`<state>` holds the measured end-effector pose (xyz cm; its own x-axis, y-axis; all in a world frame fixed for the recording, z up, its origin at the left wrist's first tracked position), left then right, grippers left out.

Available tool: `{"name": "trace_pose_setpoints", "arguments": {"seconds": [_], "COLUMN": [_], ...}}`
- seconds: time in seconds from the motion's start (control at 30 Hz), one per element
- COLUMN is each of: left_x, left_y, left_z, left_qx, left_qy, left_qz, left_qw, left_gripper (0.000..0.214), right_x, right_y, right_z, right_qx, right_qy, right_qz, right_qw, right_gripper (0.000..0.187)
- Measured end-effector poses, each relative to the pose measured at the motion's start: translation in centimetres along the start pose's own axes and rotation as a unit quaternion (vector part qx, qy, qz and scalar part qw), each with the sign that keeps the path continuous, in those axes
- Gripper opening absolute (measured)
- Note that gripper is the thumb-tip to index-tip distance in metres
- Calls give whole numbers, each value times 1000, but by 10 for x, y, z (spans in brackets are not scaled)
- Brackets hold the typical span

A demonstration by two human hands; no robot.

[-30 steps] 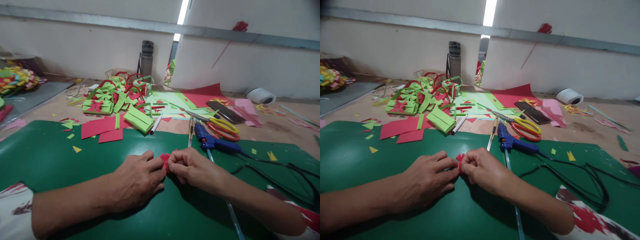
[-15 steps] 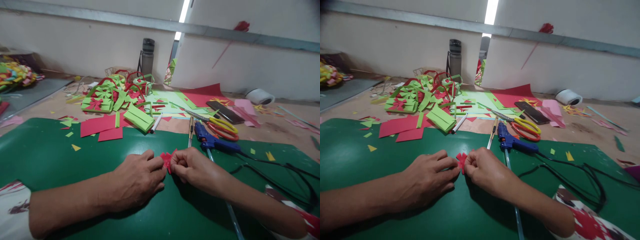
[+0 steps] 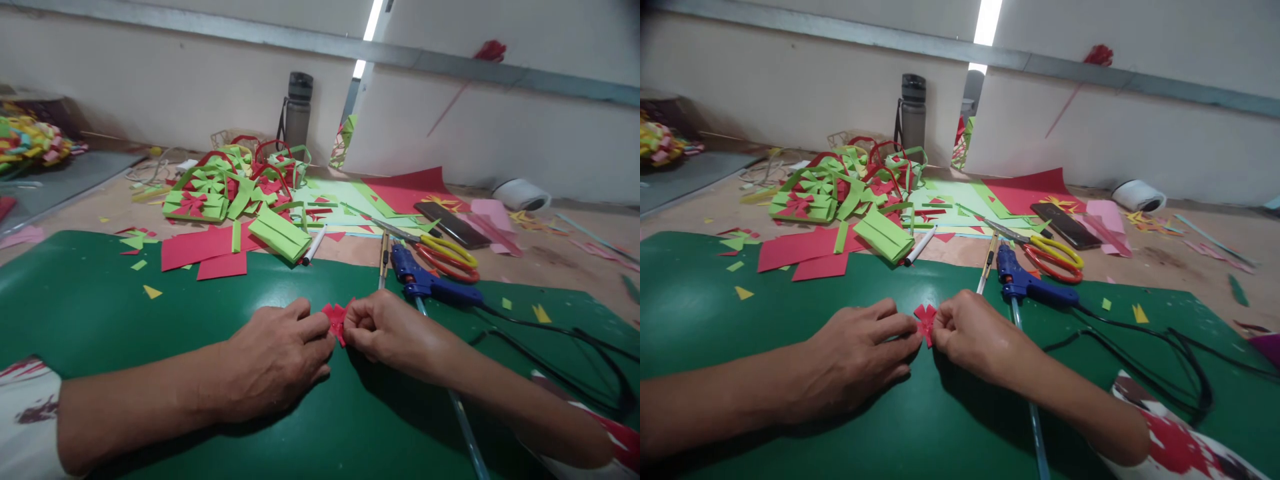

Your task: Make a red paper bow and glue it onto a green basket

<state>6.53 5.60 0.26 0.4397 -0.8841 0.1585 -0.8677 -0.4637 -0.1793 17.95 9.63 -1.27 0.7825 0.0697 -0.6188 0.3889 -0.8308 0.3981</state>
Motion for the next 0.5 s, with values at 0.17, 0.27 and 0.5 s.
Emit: {"name": "trace_pose_setpoints", "arguments": {"seconds": [0.17, 0.27, 0.5], "left_x": [-1, -1, 0], "left_y": [1, 1, 0], "left_z": [0, 0, -1], "left_qx": [0, -2, -5], "left_qy": [6, 3, 11], "left_qz": [-6, -7, -7], "left_qw": [1000, 1000, 1000], "left_gripper": [19, 19, 20], "right_x": [1, 0, -5], "right_y": [-1, 0, 7], "right_z": [-2, -1, -4], "right_qx": [4, 5, 41], "right_qy": [-10, -18, -15], "right_qz": [10, 7, -24], "right_qw": [1000, 1000, 999], "right_gripper": [10, 10, 14]}}
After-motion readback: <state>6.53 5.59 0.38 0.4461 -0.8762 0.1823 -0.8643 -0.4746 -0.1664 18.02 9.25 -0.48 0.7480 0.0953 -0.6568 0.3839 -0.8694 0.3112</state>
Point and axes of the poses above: each hand's wrist, its own y-axis away from the middle knuckle, its own z-axis out of the palm, x = y × z, the point moved 7 cm from there along -y, towards the middle knuckle, and after that the axes turned 2 degrees about y, right-handed, at the moved point
